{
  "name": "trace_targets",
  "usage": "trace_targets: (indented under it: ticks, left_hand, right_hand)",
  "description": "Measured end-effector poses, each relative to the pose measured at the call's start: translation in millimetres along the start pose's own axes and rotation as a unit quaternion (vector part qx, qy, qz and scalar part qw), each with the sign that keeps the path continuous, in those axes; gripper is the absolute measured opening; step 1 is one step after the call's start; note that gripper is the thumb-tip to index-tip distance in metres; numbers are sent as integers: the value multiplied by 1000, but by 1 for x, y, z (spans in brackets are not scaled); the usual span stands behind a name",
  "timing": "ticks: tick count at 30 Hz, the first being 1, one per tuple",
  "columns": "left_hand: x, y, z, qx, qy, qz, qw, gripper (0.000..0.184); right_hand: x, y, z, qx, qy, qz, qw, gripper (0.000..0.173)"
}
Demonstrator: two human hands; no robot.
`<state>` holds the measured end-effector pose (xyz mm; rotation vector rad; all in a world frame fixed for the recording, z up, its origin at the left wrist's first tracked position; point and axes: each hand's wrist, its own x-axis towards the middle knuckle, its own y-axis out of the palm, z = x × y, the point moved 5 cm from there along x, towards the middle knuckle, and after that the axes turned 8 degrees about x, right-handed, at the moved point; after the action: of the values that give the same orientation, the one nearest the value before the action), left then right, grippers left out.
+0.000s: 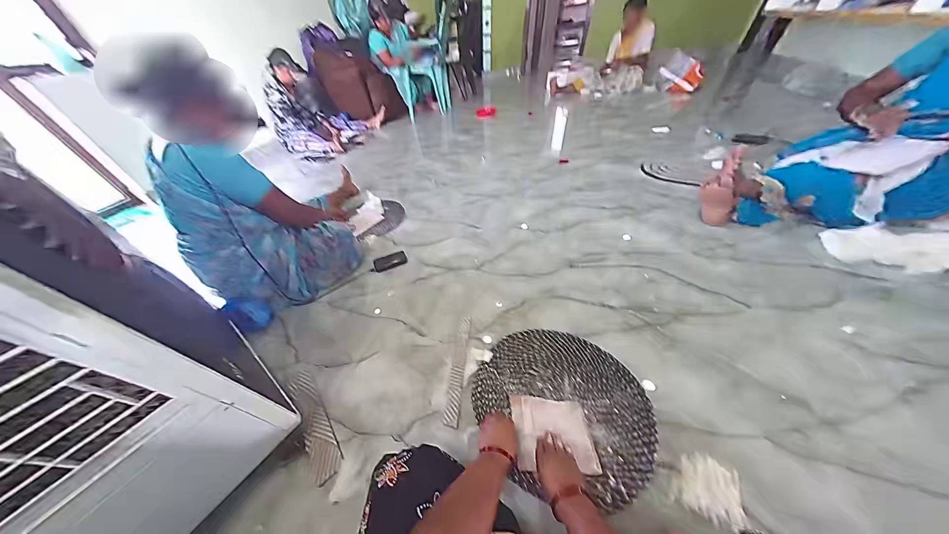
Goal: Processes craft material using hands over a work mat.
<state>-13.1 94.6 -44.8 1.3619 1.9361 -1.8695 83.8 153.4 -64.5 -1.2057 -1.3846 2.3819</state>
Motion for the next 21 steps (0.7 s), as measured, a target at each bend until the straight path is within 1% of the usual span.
trace_targets:
  ticks: [1, 2, 3, 4, 5, 6, 7, 8, 10, 14, 16, 18, 19, 20, 21]
  left_hand:
    - [-3, 3, -1, 10, 7, 7, 1000, 38]
    - [-4, 5, -2, 23, 15, 11, 1000, 38]
    - [-4, 5, -3, 33, 22, 13, 999, 38]
    - [-3, 4, -2, 40, 29, 10, 999, 38]
    - [1, 4, -1, 44, 33, 7, 998, 38]
    - [4, 4, -1, 46, 35, 5, 998, 38]
    - [5, 4, -1, 48, 33, 6, 998, 38]
    - [4, 4, 0, 49, 31, 8, 998, 38]
    - [4, 2, 0, 45, 24, 4, 999, 37]
    - [5, 5, 1, 33, 24, -5, 999, 37]
    - [5, 6, 1, 51, 27, -4, 998, 36]
    - [1, 7, 1, 64, 25, -3, 998, 36]
    - [-1, 7, 0, 66, 26, -2, 998, 36]
    - [-2, 6, -1, 68, 27, -5, 997, 35]
    - [-2, 5, -1, 69, 29, -7, 997, 35]
  right_hand:
    - [-4, 1, 1, -5, 9, -1, 1000, 50]
    - [-7, -2, 2, -18, 18, 7, 1000, 49]
    - [-8, -8, 2, -29, 19, 7, 999, 53]
    - [-7, -13, 1, -33, 16, 0, 999, 66]
    - [-6, -18, -1, -37, 12, -1, 999, 86]
    - [-5, -21, -5, -43, 10, 6, 999, 103]
    - [-1, -20, -9, -48, 7, 16, 999, 111]
    - [3, -15, -13, -51, 5, 27, 998, 113]
    - [12, -8, -16, -44, 4, 29, 999, 105]
    - [15, 0, -11, -20, 7, 18, 1000, 77]
    - [4, 1, -2, -2, 32, 17, 999, 57]
    - [-13, 2, 8, 15, 72, 22, 997, 41]
    - [-19, 1, 11, 18, 87, 24, 996, 38]
    - [-21, 0, 13, 14, 89, 20, 996, 38]
    - [-20, -2, 14, 5, 75, 9, 997, 46]
